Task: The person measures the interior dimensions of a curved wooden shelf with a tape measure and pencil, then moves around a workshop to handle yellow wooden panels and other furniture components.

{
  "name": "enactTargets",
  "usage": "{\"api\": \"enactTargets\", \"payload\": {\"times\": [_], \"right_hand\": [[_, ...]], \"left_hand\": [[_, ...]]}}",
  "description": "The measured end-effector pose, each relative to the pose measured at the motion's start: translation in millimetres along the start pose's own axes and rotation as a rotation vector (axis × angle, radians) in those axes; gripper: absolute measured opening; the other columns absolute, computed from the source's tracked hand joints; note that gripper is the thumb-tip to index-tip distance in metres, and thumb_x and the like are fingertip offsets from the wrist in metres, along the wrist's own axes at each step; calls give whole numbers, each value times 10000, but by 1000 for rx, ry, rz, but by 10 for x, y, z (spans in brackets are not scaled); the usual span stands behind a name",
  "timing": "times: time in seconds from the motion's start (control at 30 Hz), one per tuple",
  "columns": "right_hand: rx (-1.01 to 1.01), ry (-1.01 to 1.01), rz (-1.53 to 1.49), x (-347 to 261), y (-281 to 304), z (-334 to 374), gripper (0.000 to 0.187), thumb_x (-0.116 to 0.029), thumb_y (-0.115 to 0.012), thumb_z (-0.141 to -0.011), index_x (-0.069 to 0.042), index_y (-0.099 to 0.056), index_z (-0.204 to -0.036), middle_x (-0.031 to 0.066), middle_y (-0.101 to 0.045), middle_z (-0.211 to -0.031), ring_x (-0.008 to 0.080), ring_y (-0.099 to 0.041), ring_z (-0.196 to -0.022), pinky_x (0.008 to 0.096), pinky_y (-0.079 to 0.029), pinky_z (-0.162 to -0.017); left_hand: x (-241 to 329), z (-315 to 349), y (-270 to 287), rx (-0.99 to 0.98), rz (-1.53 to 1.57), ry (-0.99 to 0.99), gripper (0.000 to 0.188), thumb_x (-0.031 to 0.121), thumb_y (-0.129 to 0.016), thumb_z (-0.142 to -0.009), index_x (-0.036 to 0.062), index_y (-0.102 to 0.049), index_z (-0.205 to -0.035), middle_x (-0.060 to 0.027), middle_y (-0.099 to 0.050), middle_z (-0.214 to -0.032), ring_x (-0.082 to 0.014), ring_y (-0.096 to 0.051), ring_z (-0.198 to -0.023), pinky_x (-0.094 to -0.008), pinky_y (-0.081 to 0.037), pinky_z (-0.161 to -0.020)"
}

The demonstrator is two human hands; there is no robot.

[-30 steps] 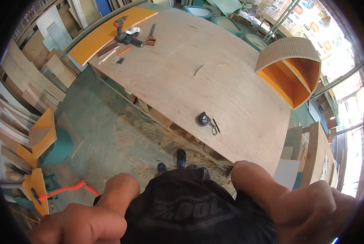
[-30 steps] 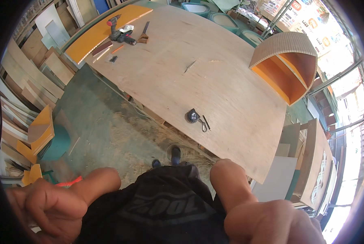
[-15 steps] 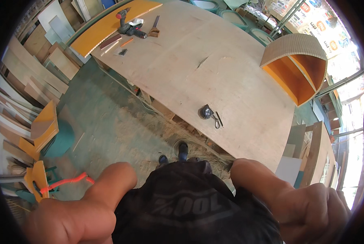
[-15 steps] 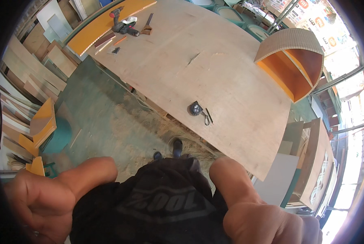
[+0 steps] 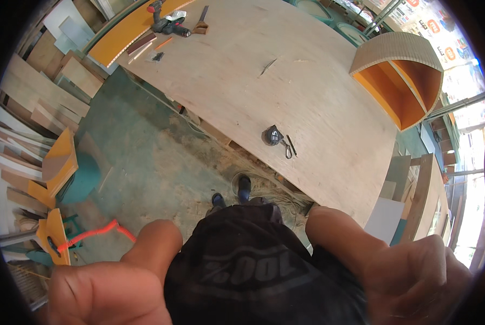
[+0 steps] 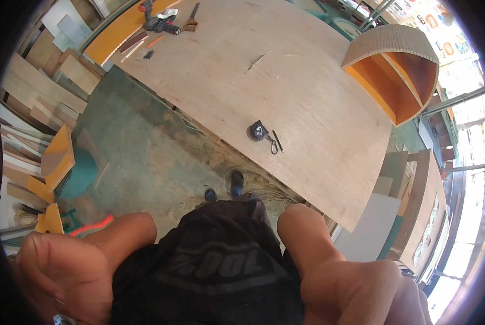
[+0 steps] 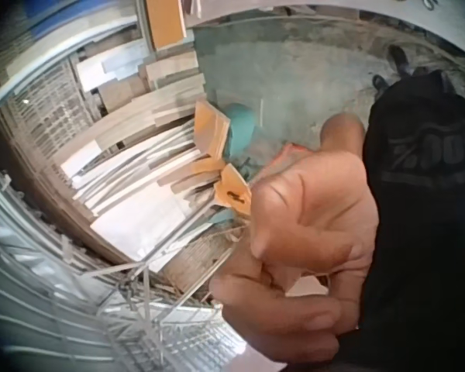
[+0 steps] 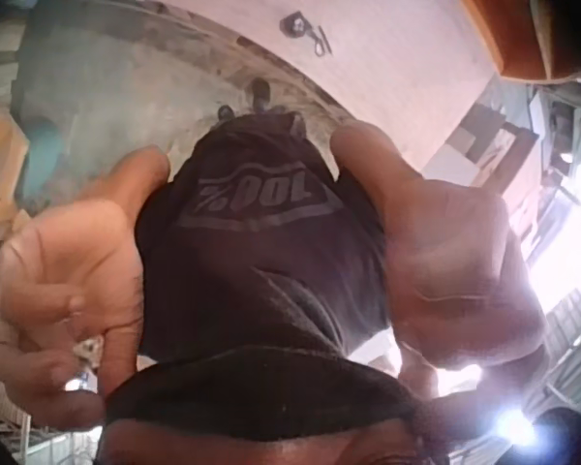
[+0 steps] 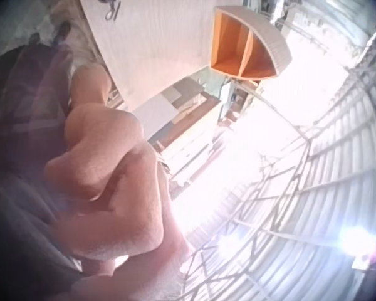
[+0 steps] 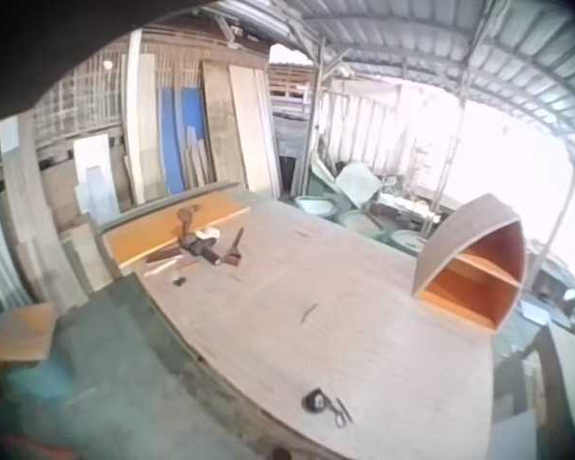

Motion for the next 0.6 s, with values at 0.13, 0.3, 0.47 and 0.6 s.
{"api": "enactTargets", "payload": {"times": [0.13,0.3,0.47,0.6], "right_hand": [[40,5,24,-152,104,159,146,-37,-717,-785,-89,-605,-864,-25,-527,-717,37,-433,-508,204,-292,-431],[72,-67,58,-390,177,207,138,-13,-678,-812,-65,-550,-808,-46,-537,-731,14,-447,-535,191,-287,-450],[-116,223,-159,-165,257,175,51,-51,-615,-864,-99,-600,-868,-69,-579,-793,23,-478,-566,203,-318,-476],[-25,326,-116,190,198,19,40,-88,-615,-867,-118,-641,-867,-82,-609,-897,25,-520,-649,214,-328,-481]], "left_hand": [[-95,136,-242,-18,-62,-101,123,234,-629,-907,202,-604,-1023,150,-568,-1011,-105,-499,-1011,-237,-454,-631],[-132,54,-307,-27,61,165,86,123,-655,-895,160,-587,-933,58,-549,-905,-39,-512,-853,-220,-455,-542],[-46,-87,-344,-145,-152,485,63,95,-648,-900,137,-607,-924,39,-551,-877,-5,-528,-830,-197,-453,-516],[-122,-10,-337,-50,-33,255,60,103,-650,-888,149,-611,-886,70,-551,-855,-6,-528,-842,-199,-448,-535]]}}
Point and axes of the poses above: each hand's wrist, its own z-axis away from the middle knuckle, its own y-axis out of the back of the hand, x = y × z, the point moved 5 cm from there along -z, towards the middle knuckle
